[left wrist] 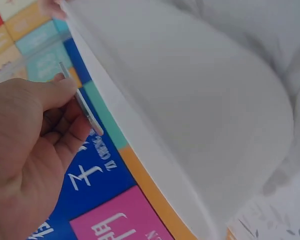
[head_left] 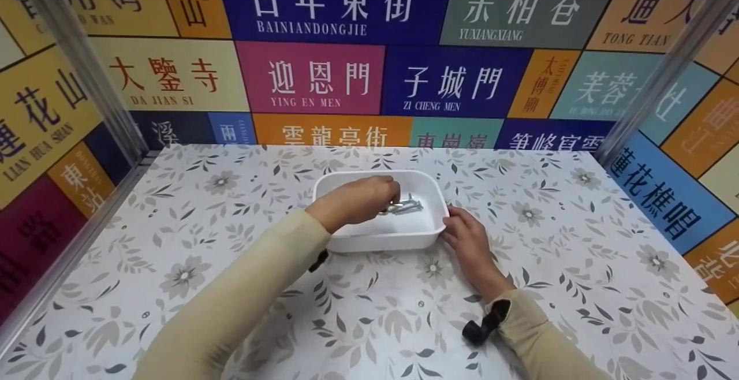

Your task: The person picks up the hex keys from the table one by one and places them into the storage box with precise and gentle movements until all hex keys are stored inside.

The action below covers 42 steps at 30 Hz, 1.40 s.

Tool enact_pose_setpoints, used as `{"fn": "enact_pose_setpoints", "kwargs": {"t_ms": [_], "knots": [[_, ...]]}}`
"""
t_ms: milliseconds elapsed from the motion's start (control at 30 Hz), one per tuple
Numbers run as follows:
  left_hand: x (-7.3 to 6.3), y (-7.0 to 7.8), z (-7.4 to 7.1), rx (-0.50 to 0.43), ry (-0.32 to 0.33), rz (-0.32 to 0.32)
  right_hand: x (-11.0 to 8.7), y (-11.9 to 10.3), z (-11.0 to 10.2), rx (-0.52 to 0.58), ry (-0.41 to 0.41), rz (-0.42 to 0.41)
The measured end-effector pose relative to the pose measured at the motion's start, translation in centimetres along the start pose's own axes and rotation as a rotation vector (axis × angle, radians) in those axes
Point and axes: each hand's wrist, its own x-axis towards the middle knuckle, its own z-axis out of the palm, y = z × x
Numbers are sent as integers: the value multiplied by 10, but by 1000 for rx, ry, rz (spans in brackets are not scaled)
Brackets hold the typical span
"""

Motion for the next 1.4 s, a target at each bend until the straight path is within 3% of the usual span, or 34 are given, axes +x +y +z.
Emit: {"fn": "enact_pose_setpoints", "kwargs": {"t_ms": [300, 600, 800, 1033, 1400], "knots": [[22, -20, 4, -50, -82, -135, 1, 1, 0, 3, 12, 3], [31, -32, 23, 28, -114, -181, 0, 2, 0, 10, 10, -2], [34, -35, 31, -8, -153, -265, 0, 1, 1, 26, 12, -2], [28, -37, 42, 42, -127, -230, 1, 3, 1, 32, 22, 9], [30, -38, 44, -32, -109, -269, 0, 2, 0, 41, 13, 2]]}}
